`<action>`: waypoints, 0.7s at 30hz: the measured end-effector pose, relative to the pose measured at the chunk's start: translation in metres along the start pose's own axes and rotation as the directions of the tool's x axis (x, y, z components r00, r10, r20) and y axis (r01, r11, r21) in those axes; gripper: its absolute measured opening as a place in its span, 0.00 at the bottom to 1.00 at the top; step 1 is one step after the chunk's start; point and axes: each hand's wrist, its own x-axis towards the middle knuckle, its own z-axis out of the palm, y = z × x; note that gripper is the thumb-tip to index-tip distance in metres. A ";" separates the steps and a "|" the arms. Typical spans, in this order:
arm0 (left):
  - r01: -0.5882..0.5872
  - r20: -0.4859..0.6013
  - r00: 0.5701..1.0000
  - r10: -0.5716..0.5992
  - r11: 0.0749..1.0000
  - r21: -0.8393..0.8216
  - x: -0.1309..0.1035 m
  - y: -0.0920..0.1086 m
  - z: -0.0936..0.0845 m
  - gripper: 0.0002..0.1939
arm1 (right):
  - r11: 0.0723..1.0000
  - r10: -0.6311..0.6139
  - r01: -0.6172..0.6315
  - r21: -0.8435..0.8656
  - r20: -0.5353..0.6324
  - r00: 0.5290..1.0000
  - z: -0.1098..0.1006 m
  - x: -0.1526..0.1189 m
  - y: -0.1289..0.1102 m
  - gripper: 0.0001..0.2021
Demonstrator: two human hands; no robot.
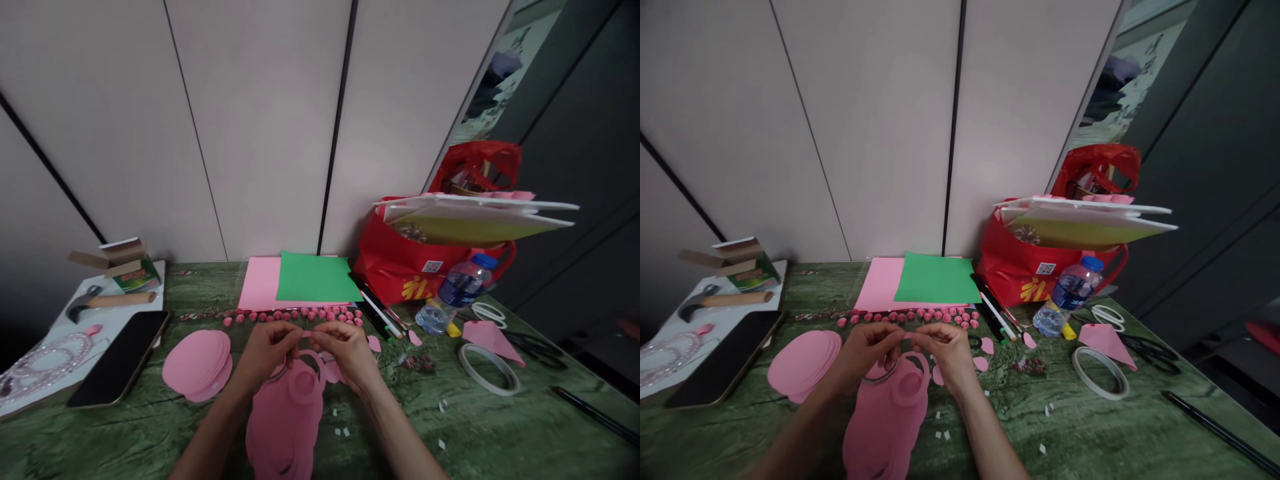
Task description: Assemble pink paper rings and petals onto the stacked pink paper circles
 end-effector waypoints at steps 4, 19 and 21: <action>-0.005 0.002 1.000 0.005 1.000 0.005 0.001 -0.004 -0.003 0.15 | 0.999 0.024 -0.024 0.025 0.009 1.000 -0.002 0.001 0.001 0.08; 0.016 0.025 1.000 -0.016 1.000 -0.005 0.000 0.002 -0.003 0.15 | 1.000 0.011 -0.011 0.019 0.005 1.000 -0.004 0.003 0.007 0.09; 0.013 0.021 1.000 -0.013 1.000 -0.007 0.000 0.002 -0.003 0.15 | 1.000 0.004 -0.004 0.017 0.009 1.000 -0.003 0.003 0.007 0.08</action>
